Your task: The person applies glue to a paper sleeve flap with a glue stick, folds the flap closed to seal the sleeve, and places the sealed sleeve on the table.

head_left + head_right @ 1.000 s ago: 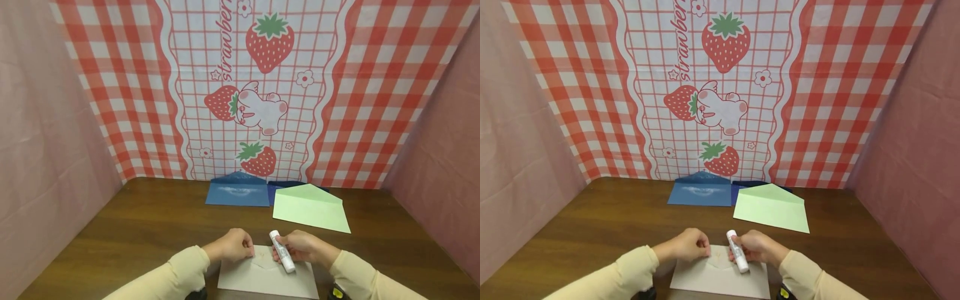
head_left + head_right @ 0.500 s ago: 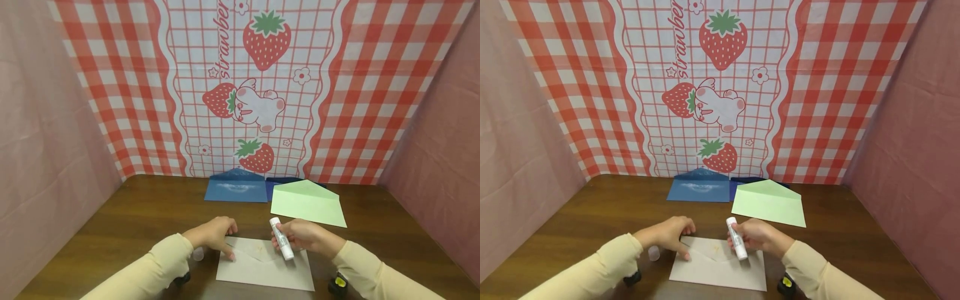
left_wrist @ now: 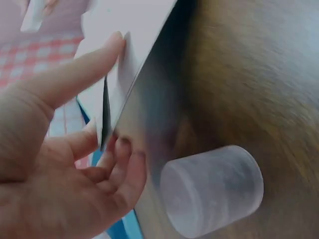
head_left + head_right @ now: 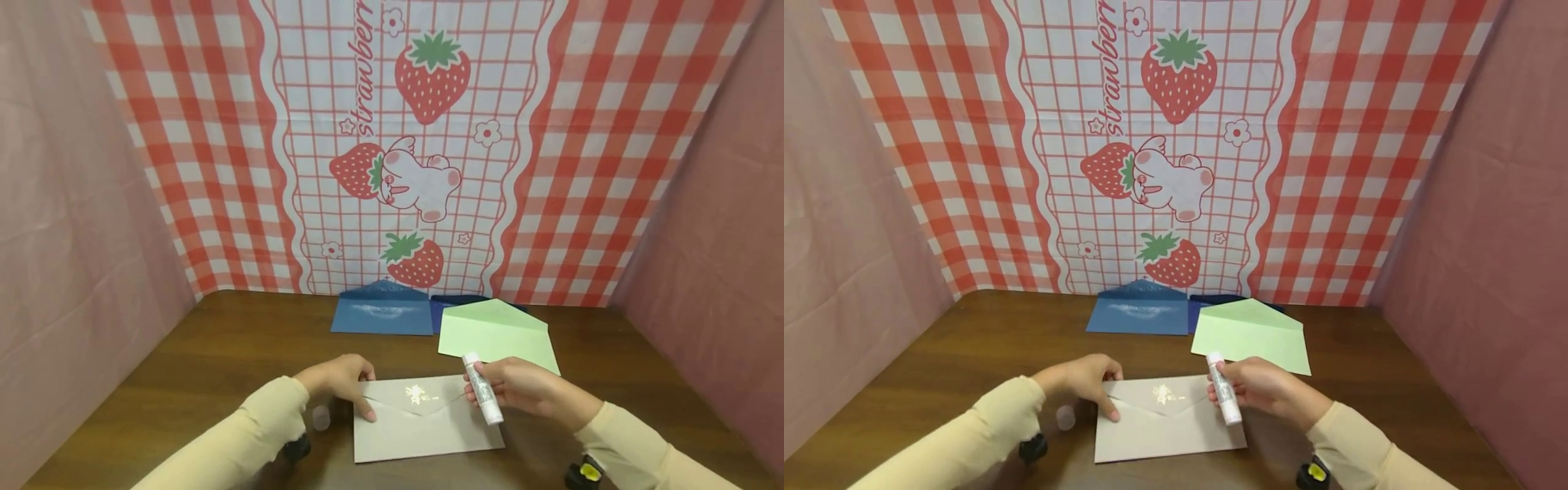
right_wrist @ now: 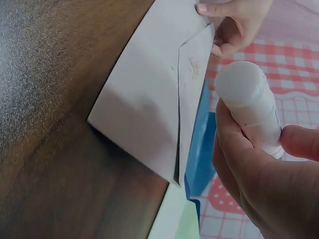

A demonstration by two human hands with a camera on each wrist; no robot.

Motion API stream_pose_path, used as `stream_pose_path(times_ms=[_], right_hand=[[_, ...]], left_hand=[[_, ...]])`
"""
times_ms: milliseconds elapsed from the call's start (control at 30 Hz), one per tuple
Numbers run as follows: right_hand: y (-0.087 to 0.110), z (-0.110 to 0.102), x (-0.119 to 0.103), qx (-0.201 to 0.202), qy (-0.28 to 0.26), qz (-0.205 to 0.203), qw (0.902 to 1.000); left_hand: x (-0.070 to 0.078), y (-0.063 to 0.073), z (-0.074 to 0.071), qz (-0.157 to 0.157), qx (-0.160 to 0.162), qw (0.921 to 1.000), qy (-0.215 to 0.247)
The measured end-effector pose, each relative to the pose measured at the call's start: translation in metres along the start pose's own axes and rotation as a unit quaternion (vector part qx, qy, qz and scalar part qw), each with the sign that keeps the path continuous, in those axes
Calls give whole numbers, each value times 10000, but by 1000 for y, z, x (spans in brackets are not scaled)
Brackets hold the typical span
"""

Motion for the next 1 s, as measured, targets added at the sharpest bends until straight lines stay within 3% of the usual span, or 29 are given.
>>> stream_pose_path(times_ms=[167, 300, 400, 567, 667, 833, 1000], right_hand=[[9, -10, -8, -126, -148, -239, 9995], [12, -16, -8, -149, -230, -313, 9991], [12, -18, -5, -175, -298, -285, 9990], [11, -18, 2, -195, -424, -269, 9985], [10, -19, 4, -179, -495, -289, 9982], [10, -22, 7, -251, -573, -258, 9977], [12, -26, 11, -293, -536, -212, 9979]], left_hand=[[-17, -4, -4, -428, 13, 9911, 1260], [-30, -4, -10, -615, 487, 9763, 2015], [-42, -1, -22, -716, 987, 9636, 2378], [-67, 11, -56, -995, 1789, 9501, 2355], [-88, 23, -79, -1154, 2090, 9441, 2272], [-129, 48, -104, -1501, 2232, 9356, 2287], [-165, 73, -118, -1935, 2254, 9318, 2088]])
Point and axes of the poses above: each hand's wrist, its own y-axis away from the middle knuckle, its own z-axis out of the palm, x = y × z, the point moved 6 cm from there along -y, towards the middle knuckle, and after that the axes turned 1 degree about z, right-handed, at the moved point
